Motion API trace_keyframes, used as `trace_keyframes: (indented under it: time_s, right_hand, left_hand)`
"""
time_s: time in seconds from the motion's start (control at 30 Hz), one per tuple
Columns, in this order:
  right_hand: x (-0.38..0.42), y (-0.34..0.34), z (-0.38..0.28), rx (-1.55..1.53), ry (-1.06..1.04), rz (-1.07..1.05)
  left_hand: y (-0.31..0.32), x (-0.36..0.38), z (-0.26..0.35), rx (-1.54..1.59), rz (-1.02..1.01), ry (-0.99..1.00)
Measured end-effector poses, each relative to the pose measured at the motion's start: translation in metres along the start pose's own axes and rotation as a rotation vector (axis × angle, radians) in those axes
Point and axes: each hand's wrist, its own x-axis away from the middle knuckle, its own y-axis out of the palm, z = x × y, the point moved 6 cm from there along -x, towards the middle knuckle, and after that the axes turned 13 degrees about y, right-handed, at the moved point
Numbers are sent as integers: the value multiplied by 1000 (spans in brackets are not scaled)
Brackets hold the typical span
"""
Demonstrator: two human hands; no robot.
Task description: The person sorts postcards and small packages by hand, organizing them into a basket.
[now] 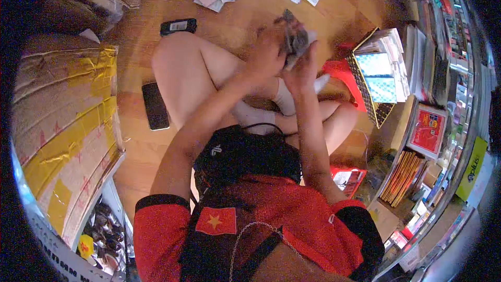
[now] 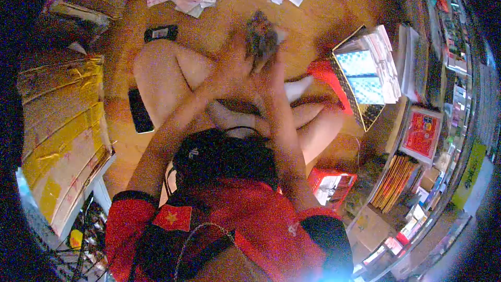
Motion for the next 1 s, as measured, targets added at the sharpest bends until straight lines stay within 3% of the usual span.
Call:
trace_keyframes:
  time_s: [0.1,0.2,0.3,0.4,0.5,0.6,0.73,0.9,1.0]
  right_hand:
    - [10,-11,-21,-39,37,103]
    - [23,-8,-12,-54,52,121]
    - [27,-3,-1,-236,49,-34]
    - [31,2,-2,-258,73,-95]
    - [36,-12,-14,-282,62,-20]
    - [34,-27,-30,-87,-29,-5]
    - [47,-17,-9,-189,35,190]
    - [37,-12,-1,-240,79,-26]
    - [38,-28,-21,-218,39,-44]
  left_hand:
    - [7,22,54,-191,-106,43]
    - [8,9,60,-321,-137,208]
    - [1,-16,53,-294,-171,241]
    - [7,-13,15,-82,-100,43]
    - [4,13,40,-180,-19,-21]
    - [22,29,76,-230,-206,128]
    - [14,3,74,-276,-179,235]
    - [14,10,15,-177,-62,-65]
    - [18,27,62,-294,-194,35]
